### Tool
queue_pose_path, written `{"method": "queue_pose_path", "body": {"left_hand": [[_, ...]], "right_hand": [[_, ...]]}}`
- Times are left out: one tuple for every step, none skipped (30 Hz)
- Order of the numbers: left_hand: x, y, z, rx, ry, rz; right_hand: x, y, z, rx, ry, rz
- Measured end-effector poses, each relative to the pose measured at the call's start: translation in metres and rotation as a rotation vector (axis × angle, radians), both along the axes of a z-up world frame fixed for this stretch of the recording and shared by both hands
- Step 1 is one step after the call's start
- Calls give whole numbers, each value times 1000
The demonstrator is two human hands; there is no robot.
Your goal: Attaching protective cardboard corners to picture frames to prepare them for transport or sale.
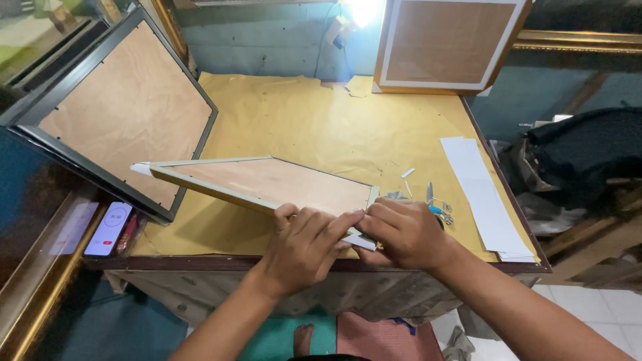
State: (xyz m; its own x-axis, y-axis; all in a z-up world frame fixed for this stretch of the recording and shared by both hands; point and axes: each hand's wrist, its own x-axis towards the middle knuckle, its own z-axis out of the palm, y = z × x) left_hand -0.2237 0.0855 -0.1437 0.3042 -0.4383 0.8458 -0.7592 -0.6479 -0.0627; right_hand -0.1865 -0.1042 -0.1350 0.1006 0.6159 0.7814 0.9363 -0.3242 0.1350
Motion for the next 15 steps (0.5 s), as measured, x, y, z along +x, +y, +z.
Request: {"method": "queue_pose_path", "body": {"left_hand": [[1,-1,0,-26,9,-5],[2,-1,0,-51,19,-11],[3,-1,-1,-51,16,-11],[4,-2,-2,-65,27,-14],[6,-2,-2,-80,35,-16],[8,-3,2,-80,31,-17],[10,-4,5,-63,30,-17],[13,-4,9,-47,29,-16],[16,-6,16,-45,20,-19],[19,-8,24,-44,53,-28],[22,-12,31,-46,84,-38],[27,-15,38,-47,73,-41],[33,-18,46,-38,156,-50],[38,-20,54,-27,239,-58],[48,-23,58,-26,223,-69]], "right_hand": [[1,0,-2,30,65,9],[2,1,-4,59,130,19],[1,1,-4,60,128,18],[-1,0,-5,137,239,0],[-2,0,-5,214,348,-18],[0,-4,-7,214,343,-18],[2,-7,-10,275,385,-45],[4,-11,-12,337,426,-71],[6,-14,-14,339,417,-72],[8,-18,-16,408,463,-121],[11,-23,-17,475,507,-171],[14,-25,-16,474,495,-172],[17,-25,-15,574,638,-172],[20,-26,-14,674,782,-169],[18,-24,-7,678,762,-173]]}}
